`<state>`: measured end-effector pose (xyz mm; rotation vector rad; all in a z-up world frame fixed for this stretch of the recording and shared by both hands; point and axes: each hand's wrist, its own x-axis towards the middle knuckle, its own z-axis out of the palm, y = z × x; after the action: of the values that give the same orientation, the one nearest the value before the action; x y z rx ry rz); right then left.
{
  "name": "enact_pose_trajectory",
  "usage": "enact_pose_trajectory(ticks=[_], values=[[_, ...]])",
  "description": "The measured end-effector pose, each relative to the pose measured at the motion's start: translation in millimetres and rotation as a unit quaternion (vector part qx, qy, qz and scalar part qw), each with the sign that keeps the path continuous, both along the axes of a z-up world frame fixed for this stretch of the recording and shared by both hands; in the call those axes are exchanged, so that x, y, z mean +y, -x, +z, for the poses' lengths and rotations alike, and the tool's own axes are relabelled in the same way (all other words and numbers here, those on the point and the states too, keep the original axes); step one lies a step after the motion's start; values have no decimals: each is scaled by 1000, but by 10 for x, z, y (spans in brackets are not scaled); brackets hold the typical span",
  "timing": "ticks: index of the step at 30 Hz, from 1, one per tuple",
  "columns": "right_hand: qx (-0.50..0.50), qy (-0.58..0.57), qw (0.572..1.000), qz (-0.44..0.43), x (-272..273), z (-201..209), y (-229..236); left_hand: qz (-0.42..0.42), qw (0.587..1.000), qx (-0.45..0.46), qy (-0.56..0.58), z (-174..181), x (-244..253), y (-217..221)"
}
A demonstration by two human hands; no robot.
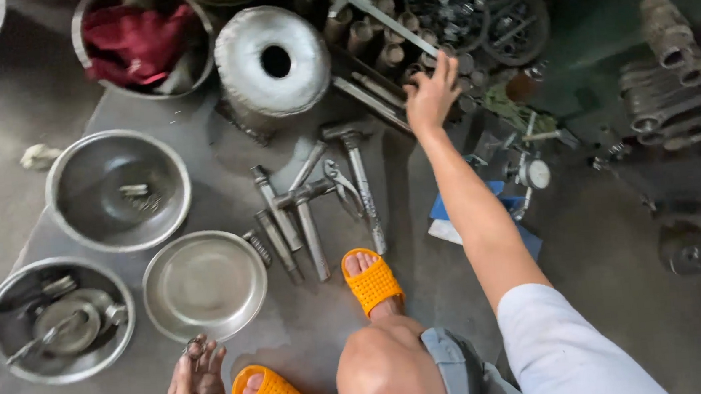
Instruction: The person uses a wrench to tighten a metal part, then wipes it with a red cloth. They then pick up small metal pieces from a bowl and insert them into a larger metal component, using pliers to adjust the pieces.
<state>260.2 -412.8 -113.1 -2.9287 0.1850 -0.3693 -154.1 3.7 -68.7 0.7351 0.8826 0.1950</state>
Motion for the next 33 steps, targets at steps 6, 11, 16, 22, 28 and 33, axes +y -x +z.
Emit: enact_pose_trajectory(ticks=[6,11,16,22,28,33], values=[[-156,-3,978,140,15,615,260,37,996,76,14,282,-36,73],[-82,-370,881,282,951,1393,964,100,988,90,75,206,-55,169],[46,-654,688,312,2152,1292,1610,80,994,45,60,277,43,309],[115,-329,766,540,3266,508,2193,155,986,-45,34,191,180,622],[254,115,551,786,4003,94,2569,181,981,-49,47,223,243,876],[290,192,563,750,4211,59,2673,191,979,-14,68,195,328,1043]])
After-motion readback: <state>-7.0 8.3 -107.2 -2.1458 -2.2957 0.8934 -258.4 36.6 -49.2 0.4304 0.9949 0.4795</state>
